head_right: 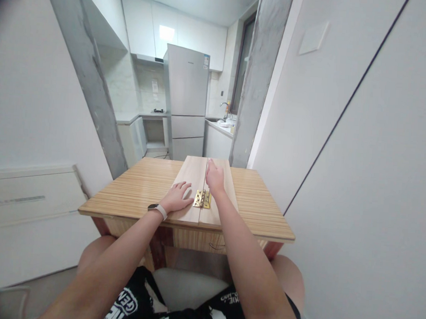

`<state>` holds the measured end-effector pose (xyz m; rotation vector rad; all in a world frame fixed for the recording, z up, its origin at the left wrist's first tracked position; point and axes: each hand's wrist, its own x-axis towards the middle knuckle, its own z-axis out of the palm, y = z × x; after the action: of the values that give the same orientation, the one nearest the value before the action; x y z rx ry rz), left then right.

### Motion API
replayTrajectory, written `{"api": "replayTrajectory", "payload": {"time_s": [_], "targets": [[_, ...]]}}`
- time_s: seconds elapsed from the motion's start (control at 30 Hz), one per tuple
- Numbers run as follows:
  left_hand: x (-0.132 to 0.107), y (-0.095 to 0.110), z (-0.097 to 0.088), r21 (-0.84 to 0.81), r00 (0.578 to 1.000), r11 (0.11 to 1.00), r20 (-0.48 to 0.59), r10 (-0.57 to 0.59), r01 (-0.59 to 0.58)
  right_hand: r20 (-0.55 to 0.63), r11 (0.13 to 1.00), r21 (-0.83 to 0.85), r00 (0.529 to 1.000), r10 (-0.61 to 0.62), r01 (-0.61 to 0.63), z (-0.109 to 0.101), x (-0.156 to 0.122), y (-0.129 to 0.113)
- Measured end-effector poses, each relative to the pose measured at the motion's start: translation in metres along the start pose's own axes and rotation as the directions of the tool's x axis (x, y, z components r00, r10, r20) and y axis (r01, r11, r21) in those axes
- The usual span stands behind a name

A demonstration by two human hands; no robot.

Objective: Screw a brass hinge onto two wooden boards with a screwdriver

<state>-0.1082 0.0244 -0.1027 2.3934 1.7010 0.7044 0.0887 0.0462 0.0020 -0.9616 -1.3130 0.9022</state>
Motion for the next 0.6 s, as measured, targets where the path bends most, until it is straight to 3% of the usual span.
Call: {"api": "replayTrajectory", "payload": {"time_s": [0.03,0.1,0.17,0.2,0.27,0.37,0.47,0.6], "targets": [[0.0,0.0,0.0,0.02,1.0,1.0,0.011,-0.008,0.007,-0.1,0.997,-0.072,0.994,-0.035,0.027,0.004,-0.002,0.0],[0.001,-0.001,0.0,0.047,1.0,0.999,0.026,-0.017,0.016,-0.317,0.979,-0.195,0.94,-0.127,0.067,0.013,-0.006,-0.001],[0.001,-0.001,0.0,0.062,0.999,0.998,0.036,-0.017,0.015,-0.408,0.961,-0.262,0.892,-0.192,0.087,0.021,-0.009,-0.001],[0.001,-0.001,0.0,0.066,0.999,0.998,0.039,-0.015,0.013,-0.404,0.961,-0.261,0.894,-0.194,0.091,0.023,-0.01,-0.001],[0.0,0.0,0.0,0.071,0.999,0.997,0.038,-0.01,0.008,-0.295,0.979,-0.19,0.947,-0.129,0.074,0.023,-0.01,0.0],[0.0,0.001,0.0,0.069,1.0,0.998,0.021,-0.002,0.001,0.027,1.0,0.013,0.999,0.025,-0.025,0.012,-0.005,0.001],[-0.001,0.001,0.0,0.062,1.0,0.998,0.003,0.004,-0.004,0.28,0.988,0.136,0.96,0.029,-0.07,-0.004,0.004,0.001],[-0.001,0.001,0.0,0.06,1.0,0.998,-0.004,0.005,-0.005,0.407,0.985,0.146,0.913,0.024,-0.091,-0.017,0.014,-0.001]]}}
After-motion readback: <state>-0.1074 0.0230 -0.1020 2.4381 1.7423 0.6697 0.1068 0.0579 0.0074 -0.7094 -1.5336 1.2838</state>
